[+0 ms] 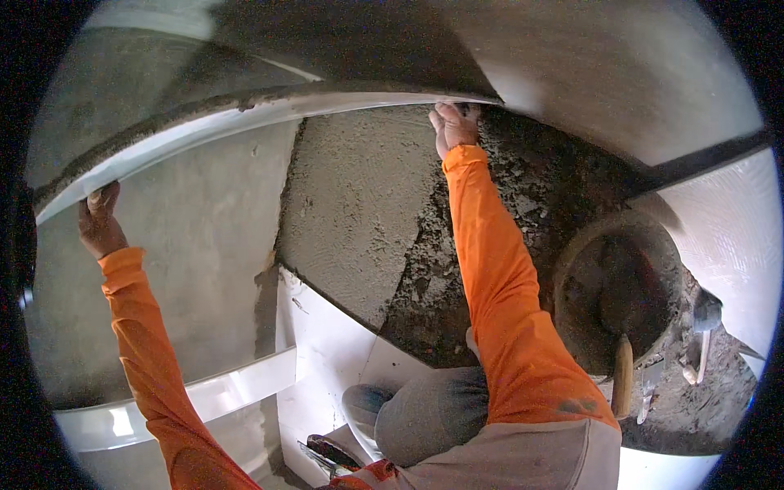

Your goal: The person lays floor tiles by spreading mortar with a trowel, placing a tile onto the mortar, and then tapping the tile with a rubber mallet to secure it.

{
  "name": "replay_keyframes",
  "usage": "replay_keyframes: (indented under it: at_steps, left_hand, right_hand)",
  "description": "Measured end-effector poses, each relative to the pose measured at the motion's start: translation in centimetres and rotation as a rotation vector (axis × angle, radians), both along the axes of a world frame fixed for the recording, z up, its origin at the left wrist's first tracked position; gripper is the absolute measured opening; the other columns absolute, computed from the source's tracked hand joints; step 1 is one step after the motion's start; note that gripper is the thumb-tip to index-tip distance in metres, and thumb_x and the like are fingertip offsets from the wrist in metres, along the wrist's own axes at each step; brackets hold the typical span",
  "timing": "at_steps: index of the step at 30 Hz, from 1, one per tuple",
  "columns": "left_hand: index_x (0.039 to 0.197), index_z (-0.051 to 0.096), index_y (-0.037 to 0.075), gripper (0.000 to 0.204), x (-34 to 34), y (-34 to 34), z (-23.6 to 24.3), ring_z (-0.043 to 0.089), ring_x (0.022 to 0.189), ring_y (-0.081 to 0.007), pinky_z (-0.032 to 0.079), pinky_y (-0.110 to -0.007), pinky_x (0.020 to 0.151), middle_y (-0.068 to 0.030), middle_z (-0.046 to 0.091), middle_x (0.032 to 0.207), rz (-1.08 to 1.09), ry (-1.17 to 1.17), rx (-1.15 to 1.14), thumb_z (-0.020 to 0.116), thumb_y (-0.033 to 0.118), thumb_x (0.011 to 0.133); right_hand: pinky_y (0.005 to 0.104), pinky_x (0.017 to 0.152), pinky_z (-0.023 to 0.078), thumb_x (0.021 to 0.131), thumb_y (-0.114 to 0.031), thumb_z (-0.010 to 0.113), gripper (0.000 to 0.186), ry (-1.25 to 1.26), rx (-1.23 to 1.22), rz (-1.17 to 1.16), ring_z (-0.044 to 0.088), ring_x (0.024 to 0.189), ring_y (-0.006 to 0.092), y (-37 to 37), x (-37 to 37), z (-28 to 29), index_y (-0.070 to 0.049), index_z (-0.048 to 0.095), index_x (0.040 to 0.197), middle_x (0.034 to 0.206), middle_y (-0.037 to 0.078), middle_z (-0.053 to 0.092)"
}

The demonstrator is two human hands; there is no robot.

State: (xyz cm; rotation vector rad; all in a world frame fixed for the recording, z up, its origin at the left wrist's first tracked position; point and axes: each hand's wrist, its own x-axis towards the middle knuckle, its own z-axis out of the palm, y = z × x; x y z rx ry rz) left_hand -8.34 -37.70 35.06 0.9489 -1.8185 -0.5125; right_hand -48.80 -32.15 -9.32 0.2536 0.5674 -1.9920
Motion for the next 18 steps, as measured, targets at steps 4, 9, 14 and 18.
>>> replay_keyframes:
  at_steps: [4, 9, 14, 18]
  left_hand:
    - [0.106, 0.055, -0.006, 0.041, -3.4, 1.3, 0.3, 0.064, 0.089, -0.0268, 0.053, -0.041, 0.085, -0.0157, 0.061, 0.096, 0.235, -0.172, -0.178, 0.062, 0.028, 0.084]
    - [0.103, 0.056, -0.007, 0.040, -3.2, 0.8, 0.5, 0.064, 0.088, -0.0270, 0.053, -0.042, 0.085, -0.0154, 0.061, 0.097, 0.247, -0.175, -0.176, 0.062, 0.029, 0.085]
    - [0.099, 0.056, -0.008, 0.041, -2.8, 0.5, 0.9, 0.065, 0.084, -0.0255, 0.055, -0.042, 0.080, -0.0151, 0.062, 0.097, 0.233, -0.180, -0.234, 0.064, 0.029, 0.084]
    - [0.105, 0.057, -0.004, 0.034, -5.8, 1.8, 0.3, 0.064, 0.081, -0.0206, 0.055, -0.035, 0.075, -0.0124, 0.063, 0.089, 0.180, -0.125, -0.279, 0.062, 0.023, 0.086]
  right_hand:
    - [0.0525, 0.102, 0.029, 0.067, 0.006, 0.067, 0.076, 0.049, -0.007, -0.073, 0.047, 0.113, 0.0225, -0.6, 1.7, 0.3, -0.020, 0.031, 0.128, 0.120, 0.005, 0.048]
    - [0.0428, 0.096, 0.036, 0.068, 0.004, 0.070, 0.072, -0.013, -0.198, 0.204, 0.052, 0.103, 0.0156, -3.7, 4.4, -1.0, -0.015, 0.033, 0.126, 0.111, 0.001, 0.054]
    - [0.0426, 0.095, 0.039, 0.071, 0.007, 0.063, 0.050, 0.005, 0.021, 0.058, 0.054, 0.101, 0.0182, -6.7, 8.3, 0.0, -0.011, 0.045, 0.114, 0.107, 0.004, 0.055]
    - [0.0457, 0.098, 0.037, 0.070, 0.007, 0.063, 0.065, -0.015, -0.020, 0.178, 0.055, 0.101, 0.0216, -7.1, 5.8, -3.7, -0.009, 0.030, 0.123, 0.112, 0.007, 0.053]
